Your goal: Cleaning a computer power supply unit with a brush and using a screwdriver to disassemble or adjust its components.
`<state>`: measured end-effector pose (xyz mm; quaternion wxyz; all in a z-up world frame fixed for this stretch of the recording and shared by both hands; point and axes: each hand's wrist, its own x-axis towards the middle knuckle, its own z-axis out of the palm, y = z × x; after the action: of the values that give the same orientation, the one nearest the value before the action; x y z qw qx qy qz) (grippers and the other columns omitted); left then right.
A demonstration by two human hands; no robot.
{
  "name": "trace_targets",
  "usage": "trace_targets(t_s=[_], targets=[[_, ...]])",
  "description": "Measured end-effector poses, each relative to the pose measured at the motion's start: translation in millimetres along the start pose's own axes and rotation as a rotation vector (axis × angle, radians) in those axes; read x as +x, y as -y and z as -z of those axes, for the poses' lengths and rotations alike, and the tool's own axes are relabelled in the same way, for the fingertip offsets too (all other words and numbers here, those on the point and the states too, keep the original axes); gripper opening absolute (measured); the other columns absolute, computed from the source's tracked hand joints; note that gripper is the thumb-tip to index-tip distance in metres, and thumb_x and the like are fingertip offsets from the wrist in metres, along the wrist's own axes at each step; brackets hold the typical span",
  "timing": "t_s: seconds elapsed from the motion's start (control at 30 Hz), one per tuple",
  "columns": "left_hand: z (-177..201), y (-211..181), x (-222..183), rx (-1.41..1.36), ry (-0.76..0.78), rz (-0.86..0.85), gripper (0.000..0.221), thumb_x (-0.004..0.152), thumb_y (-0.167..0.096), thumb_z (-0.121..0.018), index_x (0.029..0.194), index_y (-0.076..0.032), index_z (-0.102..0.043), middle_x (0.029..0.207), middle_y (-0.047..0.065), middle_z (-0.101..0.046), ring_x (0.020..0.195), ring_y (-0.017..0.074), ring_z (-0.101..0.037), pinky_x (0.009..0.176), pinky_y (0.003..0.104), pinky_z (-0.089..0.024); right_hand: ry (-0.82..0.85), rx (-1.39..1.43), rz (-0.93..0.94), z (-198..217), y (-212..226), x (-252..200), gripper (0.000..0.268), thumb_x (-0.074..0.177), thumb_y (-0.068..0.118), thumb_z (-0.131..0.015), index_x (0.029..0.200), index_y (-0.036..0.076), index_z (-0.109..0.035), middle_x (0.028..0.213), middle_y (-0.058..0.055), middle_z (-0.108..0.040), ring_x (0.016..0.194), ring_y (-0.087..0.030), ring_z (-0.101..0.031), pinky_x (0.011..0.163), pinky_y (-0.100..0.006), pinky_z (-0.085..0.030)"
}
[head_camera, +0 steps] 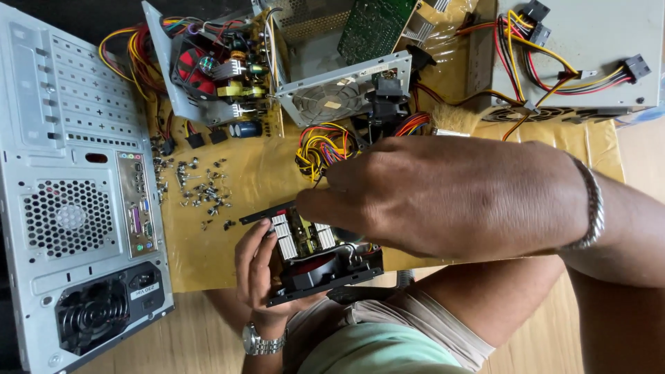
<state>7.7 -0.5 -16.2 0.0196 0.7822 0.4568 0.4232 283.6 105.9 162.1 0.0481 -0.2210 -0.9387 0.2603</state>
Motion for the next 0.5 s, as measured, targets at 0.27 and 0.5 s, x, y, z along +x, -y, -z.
trace_targets(t_s=[0.27,0.5], targets=[[-0.4,8.6,-7.4,-0.1,0.006,0.01,0.089,0.086,-0.067,-0.066,0.138,0.004,-0.054,0.141,0.025,-0.055,0.129,0.0406,-0.061,0.113,0.054,-0.057,-0.118,-0.255,0.08,-7.1,-13.4,5.2,0.015,0.103,0.02,-0.059,0.095,0.009,-0.052,0.064,-0.01,-0.059,0.045,-0.037,-0.057,0.044,-0.052,-0.04],[1.4,6.8,1.6,-0.096,-0.088,-0.087,0.091,0.082,-0.063,-0.08,0.137,0.004,-0.051,0.137,0.026,-0.056,0.123,0.0415,-0.065,0.106,0.053,-0.06,-0.29,-0.1,-0.05,-13.1,4.5,1.9,0.021,0.096,0.021,-0.071,0.105,0.005,-0.06,0.077,-0.007,-0.066,0.054,-0.022,-0.066,0.048,-0.038,-0.054]])
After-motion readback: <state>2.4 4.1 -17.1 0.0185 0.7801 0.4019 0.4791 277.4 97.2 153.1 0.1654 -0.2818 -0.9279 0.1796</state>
